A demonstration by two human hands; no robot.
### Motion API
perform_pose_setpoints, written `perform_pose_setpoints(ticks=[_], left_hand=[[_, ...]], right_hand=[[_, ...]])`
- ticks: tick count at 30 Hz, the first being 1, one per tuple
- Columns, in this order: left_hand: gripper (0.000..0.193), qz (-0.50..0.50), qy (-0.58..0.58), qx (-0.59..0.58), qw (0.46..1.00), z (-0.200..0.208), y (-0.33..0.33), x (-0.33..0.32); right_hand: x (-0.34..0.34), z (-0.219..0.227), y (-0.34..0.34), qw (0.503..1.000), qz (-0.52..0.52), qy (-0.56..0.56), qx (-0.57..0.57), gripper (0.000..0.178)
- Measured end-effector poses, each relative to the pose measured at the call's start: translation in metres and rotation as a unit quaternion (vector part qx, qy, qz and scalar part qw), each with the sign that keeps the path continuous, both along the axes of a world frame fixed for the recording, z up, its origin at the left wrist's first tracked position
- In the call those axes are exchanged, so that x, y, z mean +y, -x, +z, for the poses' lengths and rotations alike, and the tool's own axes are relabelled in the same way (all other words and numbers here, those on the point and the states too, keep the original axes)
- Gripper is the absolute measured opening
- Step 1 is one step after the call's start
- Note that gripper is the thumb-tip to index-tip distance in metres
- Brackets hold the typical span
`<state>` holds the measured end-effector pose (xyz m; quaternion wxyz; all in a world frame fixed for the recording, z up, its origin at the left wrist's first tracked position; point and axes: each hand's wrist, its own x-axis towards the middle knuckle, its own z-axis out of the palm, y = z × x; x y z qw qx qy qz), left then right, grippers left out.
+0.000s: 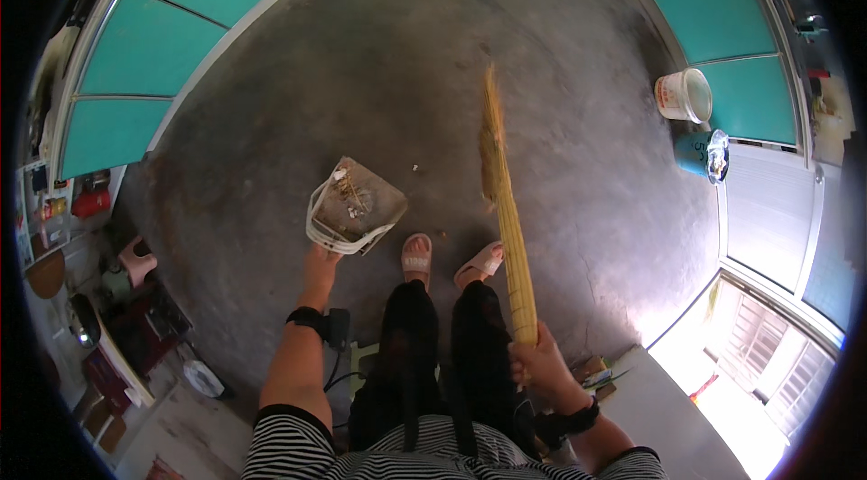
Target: The person sweeps debris from an indoor floor into a dustpan by hand and then carries both tools outside to sweep an outdoor patio area.
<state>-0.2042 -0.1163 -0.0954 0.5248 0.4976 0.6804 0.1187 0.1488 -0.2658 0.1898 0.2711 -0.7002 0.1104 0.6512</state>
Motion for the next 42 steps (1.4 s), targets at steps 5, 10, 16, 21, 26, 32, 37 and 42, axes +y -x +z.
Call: perform_pose_setpoints(ticks=[5, 10, 16, 21, 26, 32, 37, 42], left_hand=[[0.049, -0.016, 0.054, 0.071, 0.996, -0.001, 0.031, -0.008], [0.039, -0.024, 0.066, 0.107, 0.992, 0.045, 0.008, -0.01], [0.03, 0.047, -0.024, 0.023, 0.998, 0.006, 0.042, -0.053], [0.029, -0.067, 0.069, 0.168, 0.981, 0.044, 0.021, -0.032], [0.018, -0.083, 0.067, 0.171, 0.98, -0.006, 0.033, -0.052], [0.024, -0.088, 0.033, 0.162, 0.982, -0.035, 0.048, -0.052], [0.028, -0.097, 0.128, 0.176, 0.971, -0.019, 0.039, -0.037], [0.031, -0.107, 0.082, 0.154, 0.979, -0.027, 0.034, -0.031]], right_hand=[[-0.045, -0.083, 0.041, 0.993, -0.1, 0.01, 0.064, 0.026], [-0.063, -0.175, 0.118, 0.923, -0.344, 0.0, 0.171, 0.015], [0.048, -0.145, 0.133, 0.882, -0.409, -0.006, 0.236, 0.017], [0.049, -0.106, 0.125, 0.907, -0.336, 0.019, 0.253, 0.016], [0.022, -0.078, 0.103, 0.995, 0.084, -0.014, -0.05, 0.047], [0.076, -0.172, 0.046, 0.892, 0.399, 0.031, -0.21, 0.062], [0.031, -0.189, 0.115, 0.833, 0.531, 0.017, -0.152, 0.068], [0.017, -0.145, 0.131, 0.894, 0.441, 0.031, 0.071, 0.064]])
